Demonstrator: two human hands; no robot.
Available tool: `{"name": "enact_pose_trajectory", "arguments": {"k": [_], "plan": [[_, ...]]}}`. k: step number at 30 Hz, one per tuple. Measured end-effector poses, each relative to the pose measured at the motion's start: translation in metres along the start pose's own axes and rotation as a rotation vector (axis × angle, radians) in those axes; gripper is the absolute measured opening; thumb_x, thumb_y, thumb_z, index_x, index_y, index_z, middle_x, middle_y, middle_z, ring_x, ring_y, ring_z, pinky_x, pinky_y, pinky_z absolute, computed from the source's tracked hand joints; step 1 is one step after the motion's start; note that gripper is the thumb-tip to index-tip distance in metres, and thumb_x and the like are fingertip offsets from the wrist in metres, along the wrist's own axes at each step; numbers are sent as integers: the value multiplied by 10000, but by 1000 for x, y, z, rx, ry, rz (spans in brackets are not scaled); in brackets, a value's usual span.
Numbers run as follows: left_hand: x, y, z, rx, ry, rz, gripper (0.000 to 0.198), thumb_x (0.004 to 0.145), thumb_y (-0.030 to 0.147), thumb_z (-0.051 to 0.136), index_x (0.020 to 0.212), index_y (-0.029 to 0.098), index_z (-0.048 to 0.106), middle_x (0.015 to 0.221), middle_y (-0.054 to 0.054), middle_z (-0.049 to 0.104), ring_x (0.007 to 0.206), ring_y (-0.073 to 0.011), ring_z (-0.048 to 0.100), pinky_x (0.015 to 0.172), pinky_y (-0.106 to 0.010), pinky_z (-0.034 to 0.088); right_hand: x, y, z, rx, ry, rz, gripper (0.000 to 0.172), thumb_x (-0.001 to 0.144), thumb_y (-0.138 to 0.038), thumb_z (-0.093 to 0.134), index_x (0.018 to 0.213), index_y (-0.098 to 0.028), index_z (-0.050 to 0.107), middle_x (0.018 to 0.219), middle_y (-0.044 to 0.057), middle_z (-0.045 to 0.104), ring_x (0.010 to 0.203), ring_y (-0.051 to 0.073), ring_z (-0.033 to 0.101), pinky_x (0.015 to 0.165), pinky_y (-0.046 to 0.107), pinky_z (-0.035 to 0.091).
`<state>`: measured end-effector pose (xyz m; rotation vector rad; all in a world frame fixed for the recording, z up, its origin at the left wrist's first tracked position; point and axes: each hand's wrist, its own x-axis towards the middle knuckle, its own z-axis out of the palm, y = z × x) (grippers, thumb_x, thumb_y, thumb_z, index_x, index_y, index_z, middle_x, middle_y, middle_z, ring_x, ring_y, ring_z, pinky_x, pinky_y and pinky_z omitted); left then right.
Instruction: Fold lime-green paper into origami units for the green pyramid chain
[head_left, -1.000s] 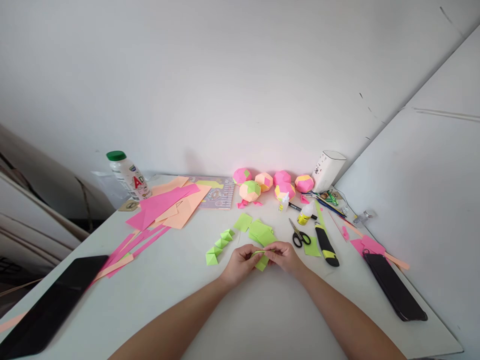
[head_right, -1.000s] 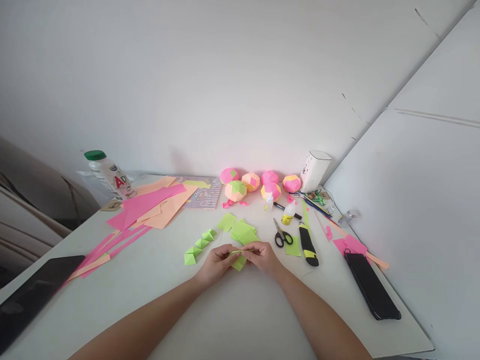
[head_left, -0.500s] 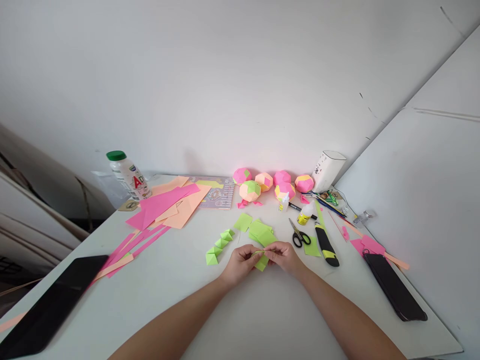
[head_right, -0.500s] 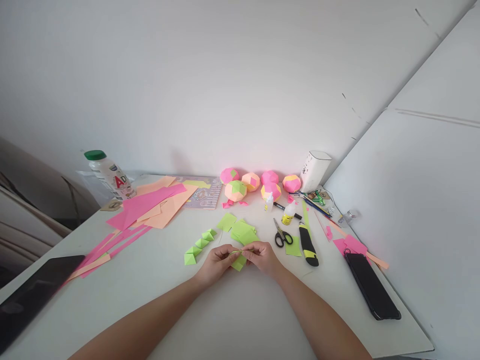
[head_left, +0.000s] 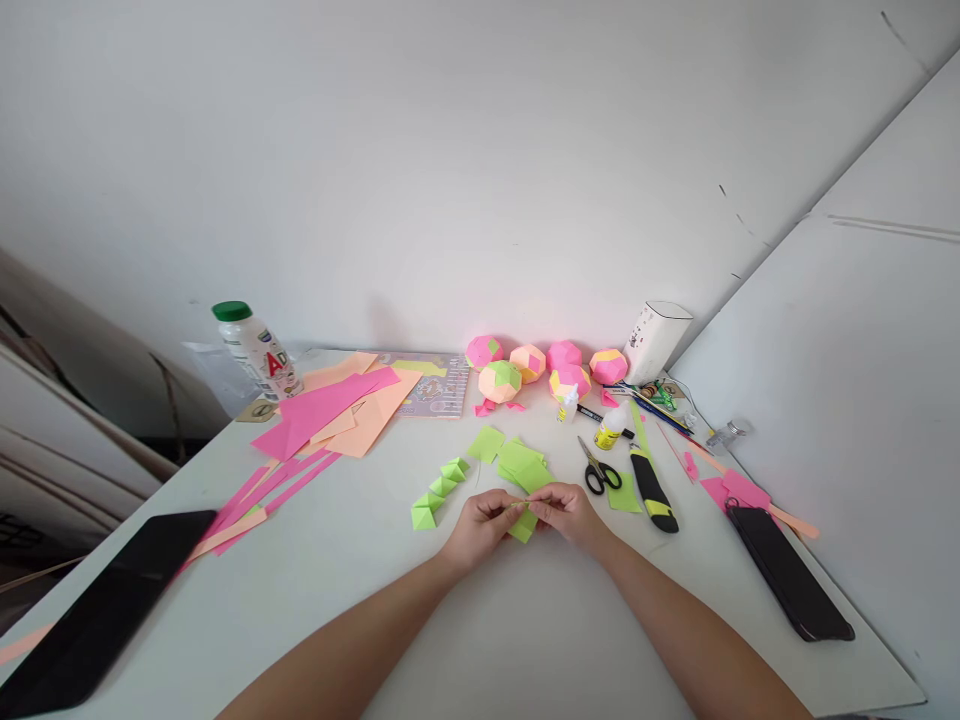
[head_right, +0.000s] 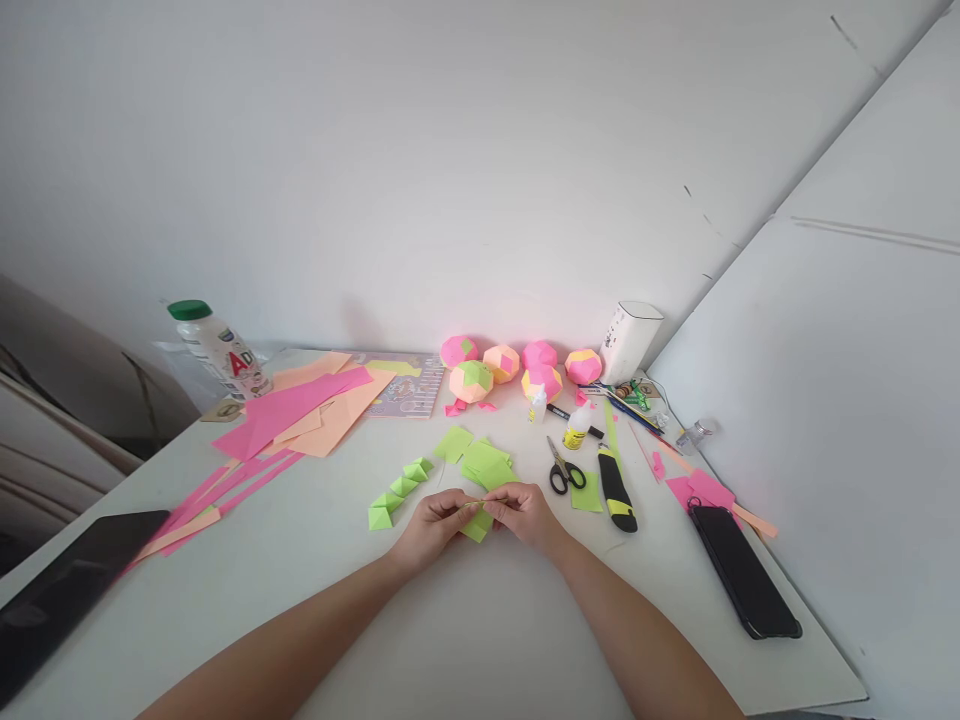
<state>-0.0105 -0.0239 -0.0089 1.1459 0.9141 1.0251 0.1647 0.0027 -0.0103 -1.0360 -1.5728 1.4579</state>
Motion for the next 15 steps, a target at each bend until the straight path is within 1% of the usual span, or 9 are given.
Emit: {"name": "enact_pose_trajectory", "arguments": {"k": [8,15], "plan": [[0,-2,-1,-2,-1,4,272,747,420,598,724,159,668,650,-2,511,559,-100,459,513,-227,379,0,2,-1,11,-5,-10,201,718,-353,668,791,-166,688,625,0,631,525,119,580,527,251,506],[-1,5,1,5,1,0,320,755,453,569,671,149,620,610,10,488,539,-100,441,511,-232,370,0,0,0,1,7,-2,193,718,-344,671,782,-162,687,618,-1,630,521,122,580,523,251,502]]}}
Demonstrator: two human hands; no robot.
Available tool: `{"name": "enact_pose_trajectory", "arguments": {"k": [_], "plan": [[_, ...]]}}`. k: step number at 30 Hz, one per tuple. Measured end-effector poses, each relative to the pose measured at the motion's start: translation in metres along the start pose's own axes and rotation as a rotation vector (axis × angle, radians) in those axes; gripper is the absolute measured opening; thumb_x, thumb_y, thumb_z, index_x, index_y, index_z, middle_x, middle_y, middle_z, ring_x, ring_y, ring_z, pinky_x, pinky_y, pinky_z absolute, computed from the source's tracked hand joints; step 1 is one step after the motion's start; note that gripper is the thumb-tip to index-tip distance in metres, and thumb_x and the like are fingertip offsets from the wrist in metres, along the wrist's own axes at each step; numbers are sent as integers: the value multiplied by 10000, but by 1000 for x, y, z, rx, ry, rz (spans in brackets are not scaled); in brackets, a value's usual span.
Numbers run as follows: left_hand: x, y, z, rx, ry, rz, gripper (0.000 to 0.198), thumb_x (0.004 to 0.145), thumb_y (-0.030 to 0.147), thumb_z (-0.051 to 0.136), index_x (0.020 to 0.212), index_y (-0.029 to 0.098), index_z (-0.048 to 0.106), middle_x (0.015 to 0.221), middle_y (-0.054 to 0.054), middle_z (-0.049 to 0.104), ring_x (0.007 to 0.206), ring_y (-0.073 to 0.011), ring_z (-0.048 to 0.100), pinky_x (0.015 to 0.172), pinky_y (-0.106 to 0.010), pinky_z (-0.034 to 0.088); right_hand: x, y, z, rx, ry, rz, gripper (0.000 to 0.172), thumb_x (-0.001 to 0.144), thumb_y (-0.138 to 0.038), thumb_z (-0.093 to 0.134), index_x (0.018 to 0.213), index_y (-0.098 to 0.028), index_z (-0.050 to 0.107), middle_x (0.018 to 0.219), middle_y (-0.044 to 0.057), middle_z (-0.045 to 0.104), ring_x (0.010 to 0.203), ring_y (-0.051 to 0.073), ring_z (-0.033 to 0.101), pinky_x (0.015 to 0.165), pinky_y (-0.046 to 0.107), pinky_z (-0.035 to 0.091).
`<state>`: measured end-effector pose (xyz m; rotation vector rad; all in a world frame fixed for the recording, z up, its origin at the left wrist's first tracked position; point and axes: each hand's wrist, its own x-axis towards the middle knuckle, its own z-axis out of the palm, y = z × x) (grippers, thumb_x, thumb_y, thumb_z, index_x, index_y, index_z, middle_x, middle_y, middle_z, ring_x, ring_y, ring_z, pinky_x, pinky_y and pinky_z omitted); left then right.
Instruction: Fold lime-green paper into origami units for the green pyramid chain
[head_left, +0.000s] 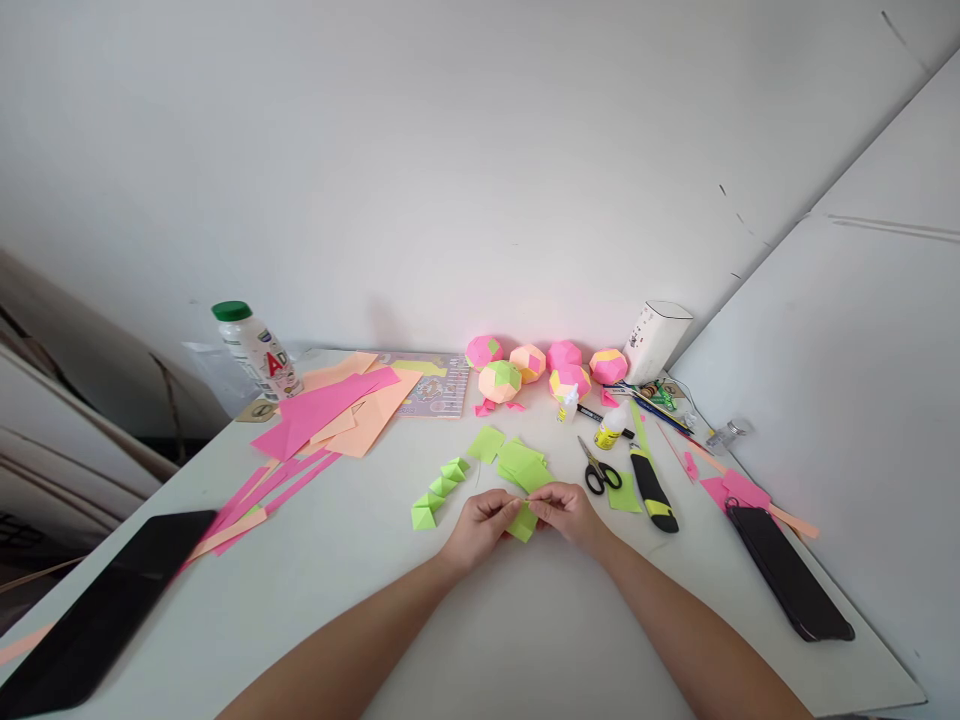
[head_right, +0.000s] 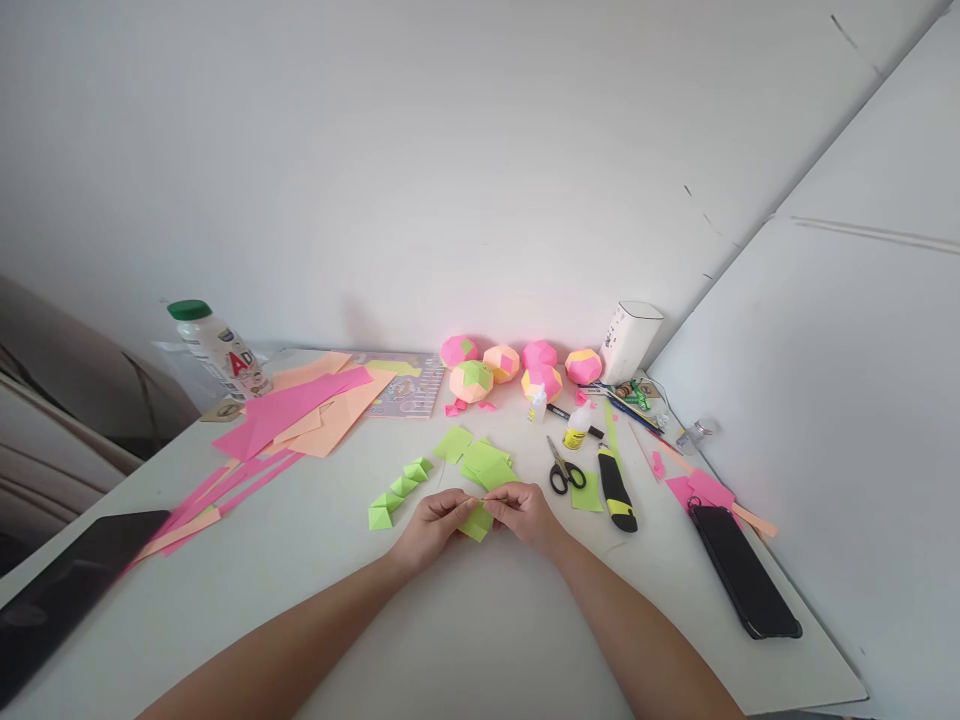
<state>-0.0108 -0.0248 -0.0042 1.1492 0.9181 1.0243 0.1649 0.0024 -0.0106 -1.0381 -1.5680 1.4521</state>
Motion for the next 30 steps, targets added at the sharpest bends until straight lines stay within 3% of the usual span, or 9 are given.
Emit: {"name": "enact_pose_trajectory", "arguments": {"k": [7,19,30], "plan": [[0,-2,0,-19,6,-24,340,778,460,527,626,156,533,570,18,512,527,-105,456,516,-231,369,1,3,-1,-11,3,1,210,711,-351,677,790,-156,687,619,4,632,523,130,584,510,253,498],[3,-11,-1,83,12,76,244,761,402,576,758,159,557,692,-23,595,636,-137,542,575,-240,409,-1,2,-1,-66,-51,-15,189,744,-327,649,805,-154,695,657,21,648,569,135,591,555,260,506],[2,-8,-1,158,46,58,144,753,282,539,686,163,492,621,29,478,552,-90,411,506,-201,318,-2,-6,2,-47,-56,-10,171,738,-309,647,713,-143,675,579,-6,581,522,111,535,512,227,458]]}}
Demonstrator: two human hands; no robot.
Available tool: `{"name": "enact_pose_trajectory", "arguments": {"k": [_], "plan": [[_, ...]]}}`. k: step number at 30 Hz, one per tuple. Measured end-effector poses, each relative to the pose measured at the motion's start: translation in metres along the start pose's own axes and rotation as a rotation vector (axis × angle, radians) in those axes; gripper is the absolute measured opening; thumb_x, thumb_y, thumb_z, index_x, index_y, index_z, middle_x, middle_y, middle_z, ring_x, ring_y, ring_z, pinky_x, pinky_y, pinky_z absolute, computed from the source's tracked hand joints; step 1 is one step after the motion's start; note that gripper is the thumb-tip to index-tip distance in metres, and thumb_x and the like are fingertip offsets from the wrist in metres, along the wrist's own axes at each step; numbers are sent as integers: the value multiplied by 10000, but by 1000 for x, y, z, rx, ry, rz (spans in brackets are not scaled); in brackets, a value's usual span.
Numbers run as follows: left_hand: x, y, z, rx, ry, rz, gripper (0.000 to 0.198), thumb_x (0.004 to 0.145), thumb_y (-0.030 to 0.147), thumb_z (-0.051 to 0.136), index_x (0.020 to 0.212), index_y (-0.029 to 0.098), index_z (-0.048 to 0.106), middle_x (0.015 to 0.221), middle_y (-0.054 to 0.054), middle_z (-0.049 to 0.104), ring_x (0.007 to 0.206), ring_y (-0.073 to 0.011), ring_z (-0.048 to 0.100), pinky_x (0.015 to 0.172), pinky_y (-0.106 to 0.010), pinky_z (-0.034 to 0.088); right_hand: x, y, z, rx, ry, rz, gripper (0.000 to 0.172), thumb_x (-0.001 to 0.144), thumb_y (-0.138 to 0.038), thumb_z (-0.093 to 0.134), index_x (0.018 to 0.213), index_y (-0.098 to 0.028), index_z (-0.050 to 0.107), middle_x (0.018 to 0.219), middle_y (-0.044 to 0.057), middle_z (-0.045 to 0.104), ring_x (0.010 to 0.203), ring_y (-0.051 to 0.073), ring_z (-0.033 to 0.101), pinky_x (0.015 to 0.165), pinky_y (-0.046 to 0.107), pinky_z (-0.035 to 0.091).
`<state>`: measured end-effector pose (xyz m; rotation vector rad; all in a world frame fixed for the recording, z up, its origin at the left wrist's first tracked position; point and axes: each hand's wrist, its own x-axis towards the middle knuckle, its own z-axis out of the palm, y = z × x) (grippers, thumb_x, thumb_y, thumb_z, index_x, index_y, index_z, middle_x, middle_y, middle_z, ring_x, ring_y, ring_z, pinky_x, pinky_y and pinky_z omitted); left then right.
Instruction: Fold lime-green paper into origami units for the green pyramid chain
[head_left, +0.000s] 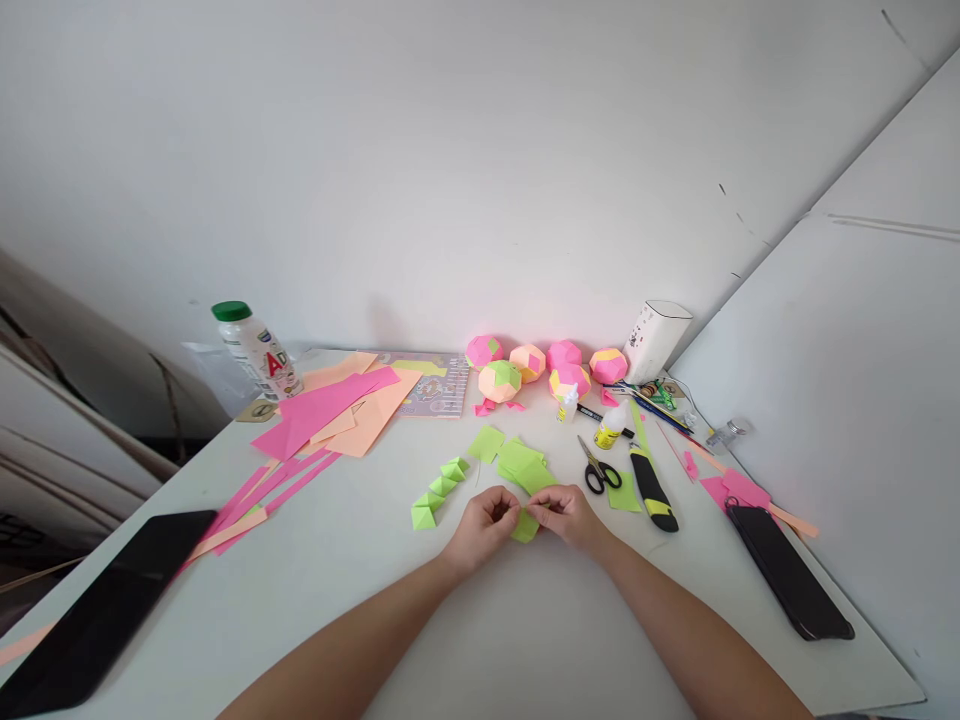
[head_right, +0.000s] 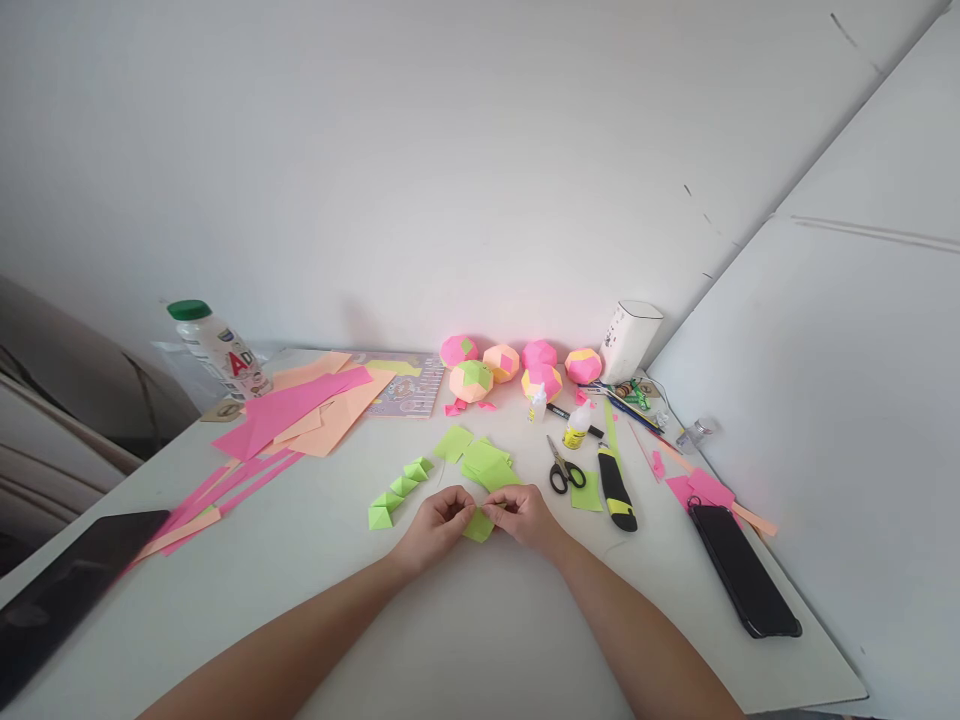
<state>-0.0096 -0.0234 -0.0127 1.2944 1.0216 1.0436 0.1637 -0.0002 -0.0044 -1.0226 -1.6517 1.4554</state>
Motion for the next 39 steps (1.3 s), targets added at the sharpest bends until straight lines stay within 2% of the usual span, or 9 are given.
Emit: {"name": "enact_pose_trajectory", "arguments": {"k": [7,12,16,24,31,39], "plan": [[-2,-2,-2,-75,29,-37,154,766,280,520,676,166,468,579,50,413,508,-73,345,470,-190,268,0,-2,-1,64,39,63,176,710,-320,663,700,-144,651,591,-7,567,538,120,533,514,241,473],[-2,1,-2,-141,19,-40,169,791,320,514,719,175,466,587,58,402,509,-72,350,479,-191,283,0,-3,-1,76,48,61,172,717,-318,649,685,-151,627,586,-19,531,528,107,502,511,230,457],[-1,3,-1,-67,-24,-8,178,770,330,552,737,160,509,636,30,471,564,-88,413,527,-206,326,1,0,-3,46,35,44,177,727,-318,635,698,-145,613,586,-20,508,504,94,464,483,216,429],[0,1,-1,11,-55,1,224,771,374,547,702,162,529,612,23,473,534,-89,402,488,-203,311,0,0,-2,-79,-19,-15,142,747,-288,596,746,-148,623,620,-10,524,501,85,438,461,201,371],[-1,2,-1,34,-62,8,212,746,352,568,663,161,525,594,28,469,518,-85,388,480,-201,307,-1,-3,0,-139,-9,-47,86,702,-210,570,658,-149,613,554,-26,489,484,84,413,448,199,333],[0,5,-3,-140,-43,-52,185,703,296,583,636,157,481,571,41,436,508,-76,368,490,-205,279,1,-2,-2,89,19,59,39,660,-186,576,638,-155,568,525,-41,508,466,90,469,464,213,387]]}}
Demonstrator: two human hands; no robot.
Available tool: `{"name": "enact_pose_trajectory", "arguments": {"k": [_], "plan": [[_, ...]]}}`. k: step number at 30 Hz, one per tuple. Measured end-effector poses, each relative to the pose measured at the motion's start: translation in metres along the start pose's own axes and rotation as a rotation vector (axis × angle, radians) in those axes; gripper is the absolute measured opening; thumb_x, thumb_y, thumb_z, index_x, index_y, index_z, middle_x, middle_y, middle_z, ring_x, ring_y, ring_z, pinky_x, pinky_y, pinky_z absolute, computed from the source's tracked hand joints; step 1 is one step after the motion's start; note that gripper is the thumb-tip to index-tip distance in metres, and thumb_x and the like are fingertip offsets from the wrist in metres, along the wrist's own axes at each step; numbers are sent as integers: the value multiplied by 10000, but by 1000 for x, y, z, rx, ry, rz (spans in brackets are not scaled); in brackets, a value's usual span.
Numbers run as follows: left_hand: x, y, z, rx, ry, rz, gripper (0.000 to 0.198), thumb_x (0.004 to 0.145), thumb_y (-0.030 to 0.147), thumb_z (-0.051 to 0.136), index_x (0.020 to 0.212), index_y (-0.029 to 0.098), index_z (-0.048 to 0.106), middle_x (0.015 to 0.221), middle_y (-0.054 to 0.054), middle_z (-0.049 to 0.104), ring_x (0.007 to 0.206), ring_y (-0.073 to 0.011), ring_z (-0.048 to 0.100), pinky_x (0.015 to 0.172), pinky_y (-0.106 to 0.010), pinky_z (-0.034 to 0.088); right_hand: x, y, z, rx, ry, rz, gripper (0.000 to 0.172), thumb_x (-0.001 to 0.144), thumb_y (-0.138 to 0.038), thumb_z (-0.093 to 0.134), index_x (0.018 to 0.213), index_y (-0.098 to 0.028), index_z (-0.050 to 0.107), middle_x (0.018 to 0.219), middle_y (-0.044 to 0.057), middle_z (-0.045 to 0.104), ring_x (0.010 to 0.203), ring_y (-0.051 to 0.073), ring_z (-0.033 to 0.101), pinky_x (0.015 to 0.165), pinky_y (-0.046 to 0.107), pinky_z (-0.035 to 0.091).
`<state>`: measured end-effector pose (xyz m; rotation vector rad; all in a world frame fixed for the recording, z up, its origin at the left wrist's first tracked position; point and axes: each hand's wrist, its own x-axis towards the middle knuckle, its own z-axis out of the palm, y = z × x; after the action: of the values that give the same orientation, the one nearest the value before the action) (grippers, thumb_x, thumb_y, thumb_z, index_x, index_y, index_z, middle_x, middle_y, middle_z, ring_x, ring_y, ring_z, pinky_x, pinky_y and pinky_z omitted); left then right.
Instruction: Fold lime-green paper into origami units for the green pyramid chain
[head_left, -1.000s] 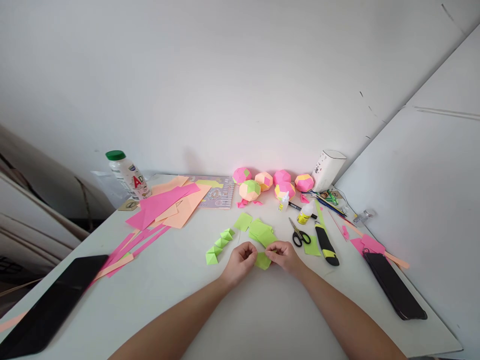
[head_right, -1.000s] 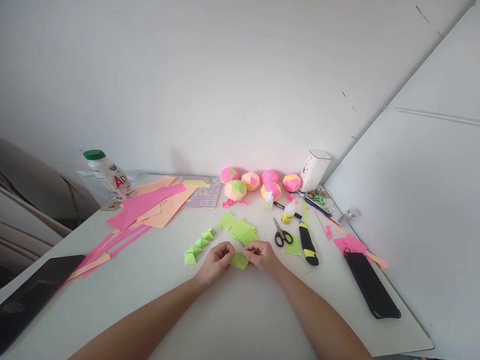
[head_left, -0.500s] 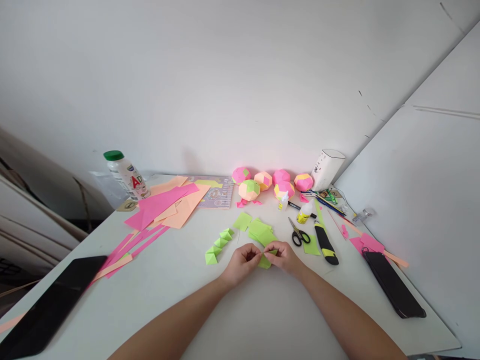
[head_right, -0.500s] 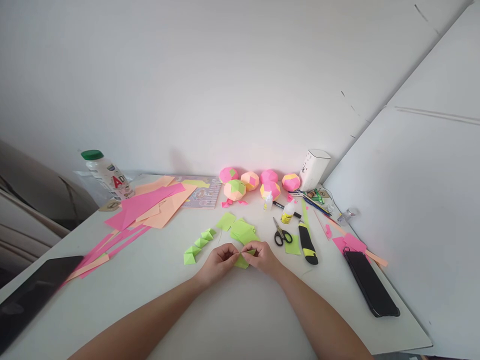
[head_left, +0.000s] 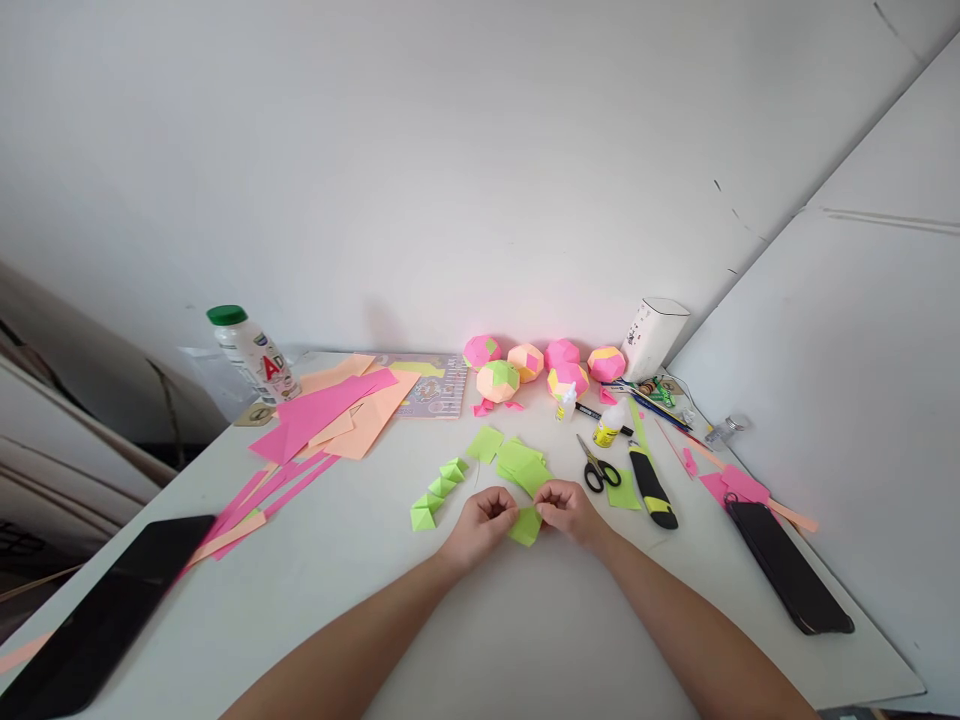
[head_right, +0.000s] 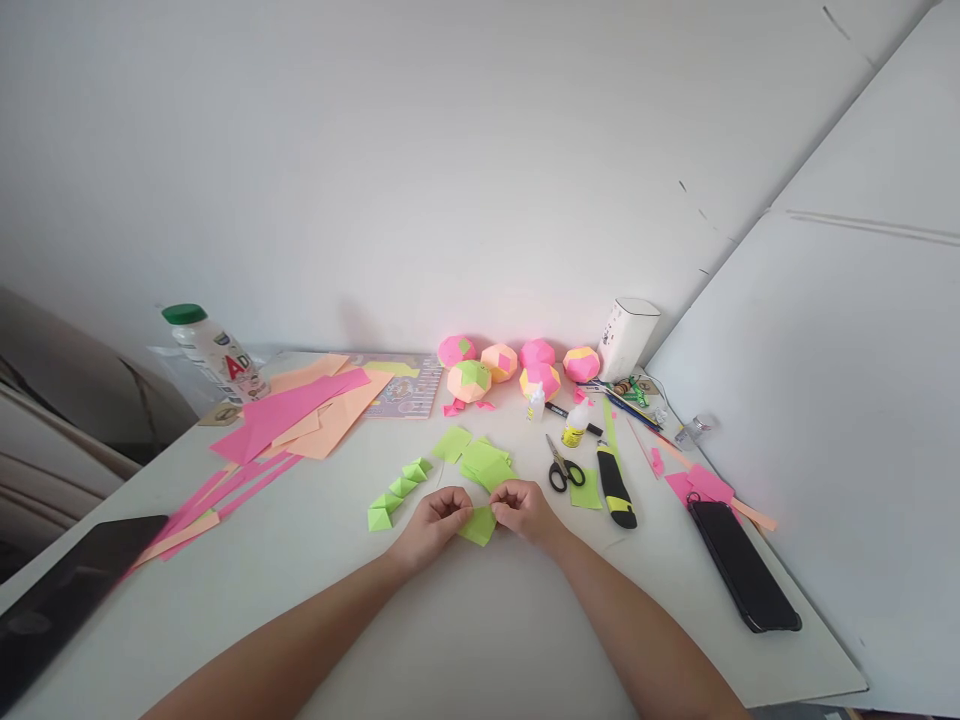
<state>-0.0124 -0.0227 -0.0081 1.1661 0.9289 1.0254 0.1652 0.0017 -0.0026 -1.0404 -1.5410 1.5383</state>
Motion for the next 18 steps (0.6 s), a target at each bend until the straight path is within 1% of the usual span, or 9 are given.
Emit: {"name": "enact_pose_trajectory", "arguments": {"k": [4,7,13,18], "plan": [[0,1,-1,-73,55,-42,209,659,314,606,609,160,474,536,46,426,487,-75,368,476,-207,274,0,-7,0,65,8,34,70,653,-204,593,623,-163,545,513,-36,542,473,106,514,479,230,420],[0,3,-1,-106,86,-67,199,643,304,605,596,164,471,502,58,400,452,-63,327,447,-202,235,-1,-10,0,76,15,43,80,658,-213,589,617,-168,537,502,-26,570,472,113,524,472,234,416],[0,5,-1,-136,106,-75,201,625,312,606,580,168,472,478,65,390,426,-55,299,423,-199,200,1,-5,-4,112,10,12,88,685,-225,558,629,-172,516,511,-9,604,469,116,521,467,235,403],[2,2,-4,-173,140,-85,251,626,358,629,594,165,472,494,66,377,430,-53,298,415,-191,203,3,-1,-6,184,53,-34,125,731,-252,532,648,-183,470,533,-9,599,476,115,516,458,230,379]]}}
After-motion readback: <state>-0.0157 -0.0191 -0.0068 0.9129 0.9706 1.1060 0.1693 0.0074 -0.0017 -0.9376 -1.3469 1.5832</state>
